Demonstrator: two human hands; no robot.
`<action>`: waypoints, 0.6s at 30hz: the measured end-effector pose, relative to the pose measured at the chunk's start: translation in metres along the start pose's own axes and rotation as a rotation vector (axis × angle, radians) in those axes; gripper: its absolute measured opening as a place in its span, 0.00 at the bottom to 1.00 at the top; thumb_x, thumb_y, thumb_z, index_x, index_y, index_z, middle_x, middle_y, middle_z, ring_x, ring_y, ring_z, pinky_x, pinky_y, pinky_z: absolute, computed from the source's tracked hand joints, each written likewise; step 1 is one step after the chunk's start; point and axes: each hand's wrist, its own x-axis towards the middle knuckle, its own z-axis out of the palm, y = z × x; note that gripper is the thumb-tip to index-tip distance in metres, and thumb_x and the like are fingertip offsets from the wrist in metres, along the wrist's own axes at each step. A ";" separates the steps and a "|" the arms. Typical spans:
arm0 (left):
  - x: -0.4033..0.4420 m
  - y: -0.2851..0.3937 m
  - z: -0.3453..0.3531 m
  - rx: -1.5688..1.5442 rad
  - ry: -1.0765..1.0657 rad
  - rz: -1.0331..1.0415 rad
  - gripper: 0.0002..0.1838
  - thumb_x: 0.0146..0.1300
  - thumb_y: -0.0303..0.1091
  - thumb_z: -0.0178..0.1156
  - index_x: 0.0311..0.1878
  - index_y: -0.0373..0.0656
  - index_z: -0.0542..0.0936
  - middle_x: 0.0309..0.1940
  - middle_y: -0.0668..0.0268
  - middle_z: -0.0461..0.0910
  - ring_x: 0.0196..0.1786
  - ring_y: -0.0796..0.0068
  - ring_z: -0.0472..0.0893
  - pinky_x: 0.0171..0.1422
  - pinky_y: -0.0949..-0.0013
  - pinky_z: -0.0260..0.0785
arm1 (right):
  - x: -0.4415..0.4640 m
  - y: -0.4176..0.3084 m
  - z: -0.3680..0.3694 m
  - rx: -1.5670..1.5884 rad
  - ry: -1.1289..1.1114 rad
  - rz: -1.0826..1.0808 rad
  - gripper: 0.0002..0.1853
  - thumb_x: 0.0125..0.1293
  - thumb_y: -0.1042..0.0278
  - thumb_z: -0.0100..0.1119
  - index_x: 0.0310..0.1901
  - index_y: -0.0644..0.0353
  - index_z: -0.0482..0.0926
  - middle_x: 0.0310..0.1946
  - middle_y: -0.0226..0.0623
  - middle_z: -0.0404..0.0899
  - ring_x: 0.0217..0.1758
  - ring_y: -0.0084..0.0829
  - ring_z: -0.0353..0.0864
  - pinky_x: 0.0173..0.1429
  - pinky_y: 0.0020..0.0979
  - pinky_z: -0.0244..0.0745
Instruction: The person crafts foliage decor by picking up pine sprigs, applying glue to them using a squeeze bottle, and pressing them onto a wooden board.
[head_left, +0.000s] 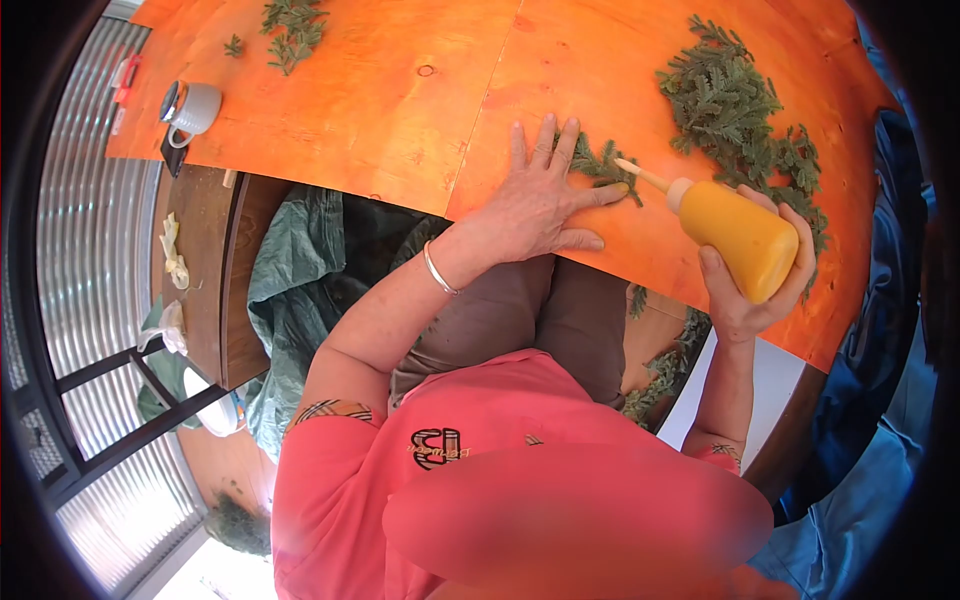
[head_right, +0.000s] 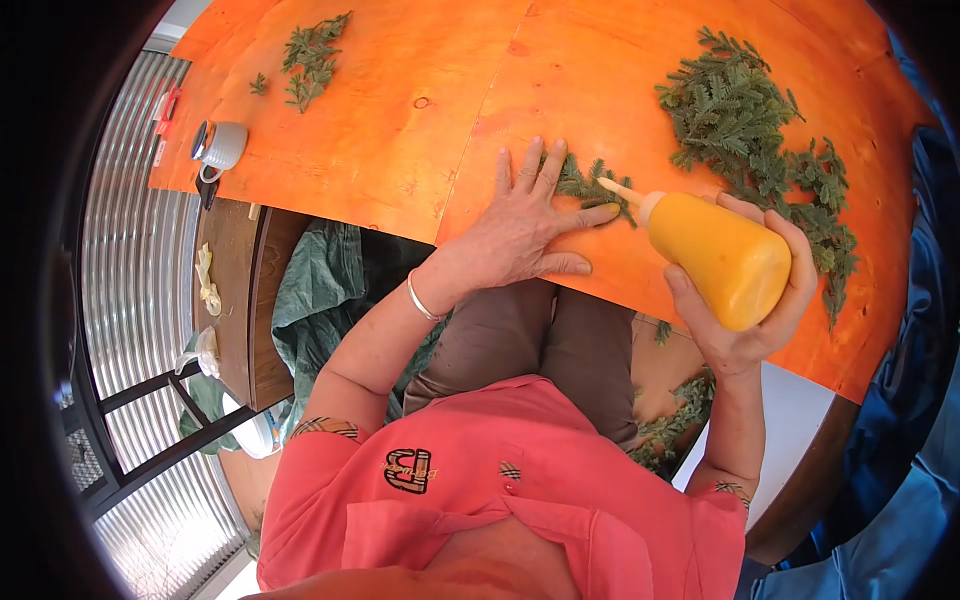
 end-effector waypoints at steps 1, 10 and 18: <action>0.000 0.000 0.000 0.002 0.001 -0.002 0.33 0.58 0.65 0.54 0.67 0.69 0.69 0.70 0.33 0.45 0.73 0.28 0.43 0.69 0.27 0.36 | 0.000 -0.001 0.002 0.038 0.024 0.000 0.42 0.47 0.80 0.72 0.63 0.64 0.57 0.52 0.55 0.73 0.54 0.40 0.77 0.56 0.39 0.76; 0.000 -0.001 0.002 0.001 0.002 -0.001 0.34 0.58 0.66 0.54 0.67 0.70 0.68 0.71 0.34 0.43 0.73 0.28 0.41 0.69 0.28 0.35 | 0.008 -0.006 0.001 -0.114 -0.094 -0.018 0.41 0.47 0.81 0.72 0.62 0.65 0.58 0.49 0.53 0.75 0.52 0.39 0.79 0.55 0.37 0.76; 0.000 -0.002 0.000 -0.006 -0.049 -0.002 0.33 0.58 0.66 0.54 0.68 0.72 0.67 0.72 0.36 0.40 0.74 0.31 0.38 0.71 0.30 0.31 | 0.005 -0.010 -0.016 -0.125 -0.049 0.061 0.40 0.47 0.81 0.71 0.62 0.65 0.59 0.49 0.53 0.76 0.52 0.39 0.79 0.55 0.37 0.78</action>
